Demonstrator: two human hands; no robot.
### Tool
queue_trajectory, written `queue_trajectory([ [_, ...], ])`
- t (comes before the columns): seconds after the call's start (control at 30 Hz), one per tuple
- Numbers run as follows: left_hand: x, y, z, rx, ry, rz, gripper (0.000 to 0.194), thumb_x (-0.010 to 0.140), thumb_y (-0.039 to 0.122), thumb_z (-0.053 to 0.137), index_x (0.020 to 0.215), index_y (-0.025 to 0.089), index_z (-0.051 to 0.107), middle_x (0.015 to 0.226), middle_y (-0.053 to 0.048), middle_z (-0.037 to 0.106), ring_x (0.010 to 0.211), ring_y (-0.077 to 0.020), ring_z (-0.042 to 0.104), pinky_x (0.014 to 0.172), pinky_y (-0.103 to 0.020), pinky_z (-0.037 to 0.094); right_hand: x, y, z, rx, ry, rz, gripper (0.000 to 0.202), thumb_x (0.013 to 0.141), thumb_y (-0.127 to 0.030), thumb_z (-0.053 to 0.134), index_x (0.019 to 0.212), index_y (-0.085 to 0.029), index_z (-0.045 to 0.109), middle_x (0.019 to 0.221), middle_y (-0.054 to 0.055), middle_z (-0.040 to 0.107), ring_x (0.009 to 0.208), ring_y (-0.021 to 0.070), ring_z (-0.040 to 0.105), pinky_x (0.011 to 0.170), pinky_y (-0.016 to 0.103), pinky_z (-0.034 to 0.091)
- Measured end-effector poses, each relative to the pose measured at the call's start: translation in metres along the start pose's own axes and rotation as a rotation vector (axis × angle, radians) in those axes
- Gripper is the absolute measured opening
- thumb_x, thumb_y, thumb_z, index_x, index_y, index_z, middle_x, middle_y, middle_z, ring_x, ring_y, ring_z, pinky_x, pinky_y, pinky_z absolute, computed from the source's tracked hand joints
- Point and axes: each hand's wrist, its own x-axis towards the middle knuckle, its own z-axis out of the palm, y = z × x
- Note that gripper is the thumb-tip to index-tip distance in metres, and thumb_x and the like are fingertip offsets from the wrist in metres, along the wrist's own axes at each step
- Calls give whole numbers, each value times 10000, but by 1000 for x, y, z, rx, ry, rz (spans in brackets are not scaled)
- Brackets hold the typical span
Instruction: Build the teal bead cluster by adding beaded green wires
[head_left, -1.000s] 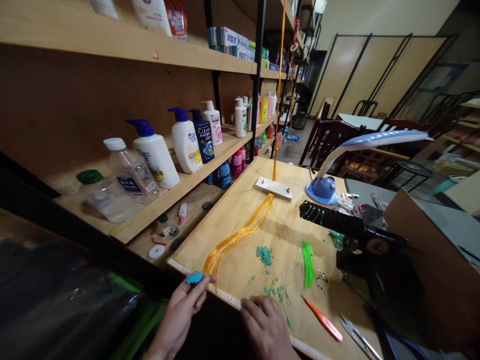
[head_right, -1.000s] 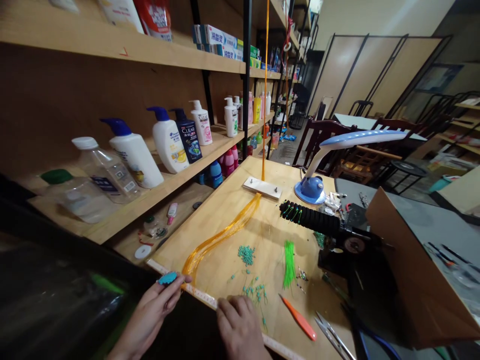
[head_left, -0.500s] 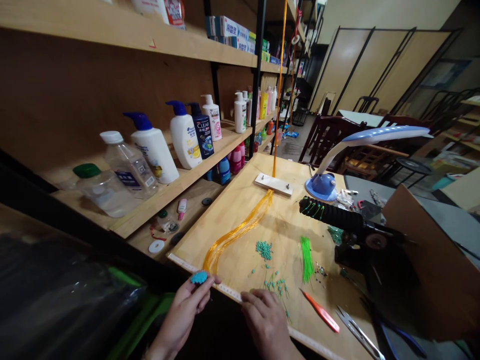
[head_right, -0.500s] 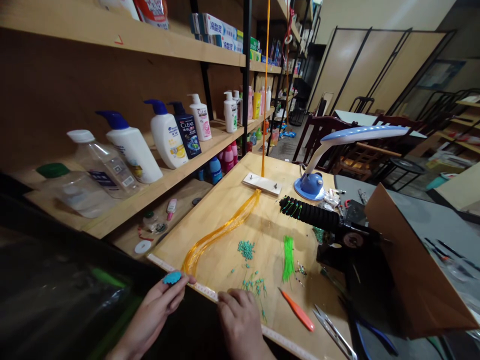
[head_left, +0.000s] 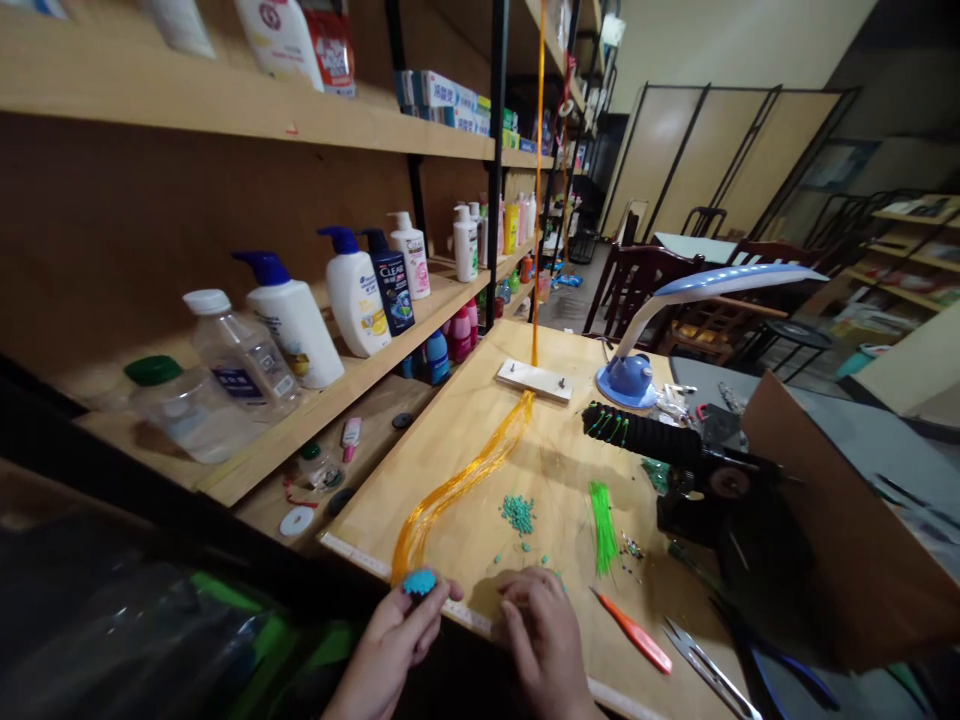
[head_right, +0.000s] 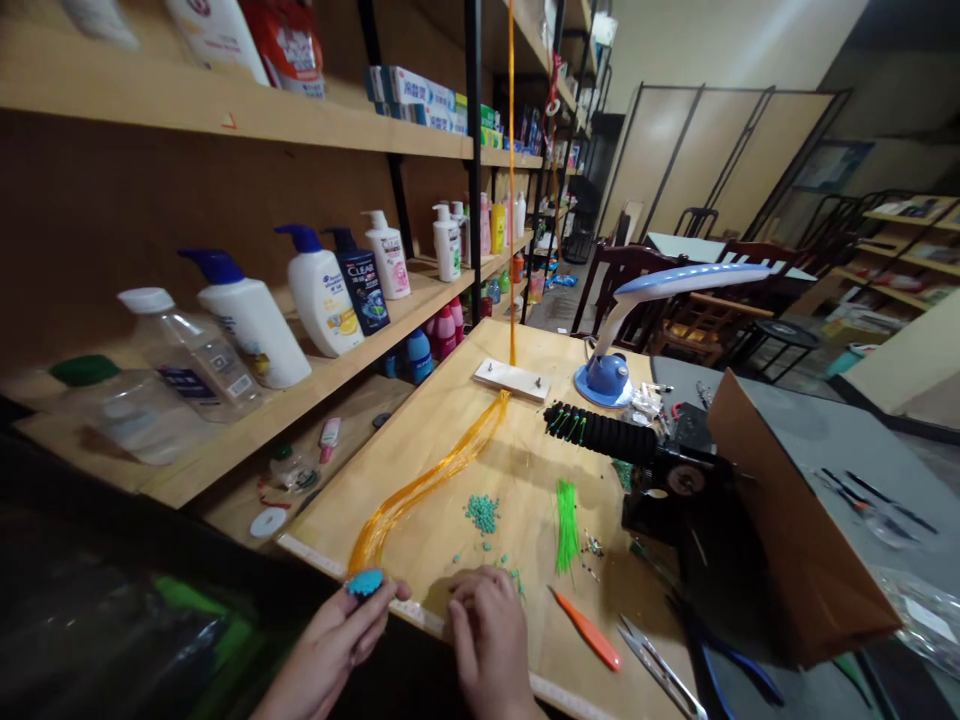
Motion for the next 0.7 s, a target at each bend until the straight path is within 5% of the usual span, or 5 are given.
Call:
queue_trajectory([
  [0.2,18,1,52,-113,-170,-82,525,551,583,875,773,128,737,499,97,378,458,-33,233,431,-163,149,20,5,-23,453,68,446,391,916,-582,550,788,-214,525,686,19,621,644,169,596,600,265,445],
  [0.33,35,-1,83,-191,-258,-180,488,538,503,918,770,106,752,471,89,422,416,0,232,396,-123,130,23,16,-28,737,104,654,567,731,-767,643,744,-232,455,510,-96,430,413,80,353,412,201,257],
  [0.5,50,0,107,-300,-221,-305,475,408,346,998,730,96,754,678,-11,653,443,2,394,345,-96,191,22,23,-28,785,179,647,534,707,-700,706,692,-219,474,527,-94,407,447,69,326,424,195,230],
  [0.7,59,1,119,-313,-307,-355,362,568,339,952,722,81,750,485,59,489,390,2,371,328,-91,199,35,26,-28,912,151,704,413,710,-547,686,659,-226,431,528,-60,556,408,60,413,415,178,296],
])
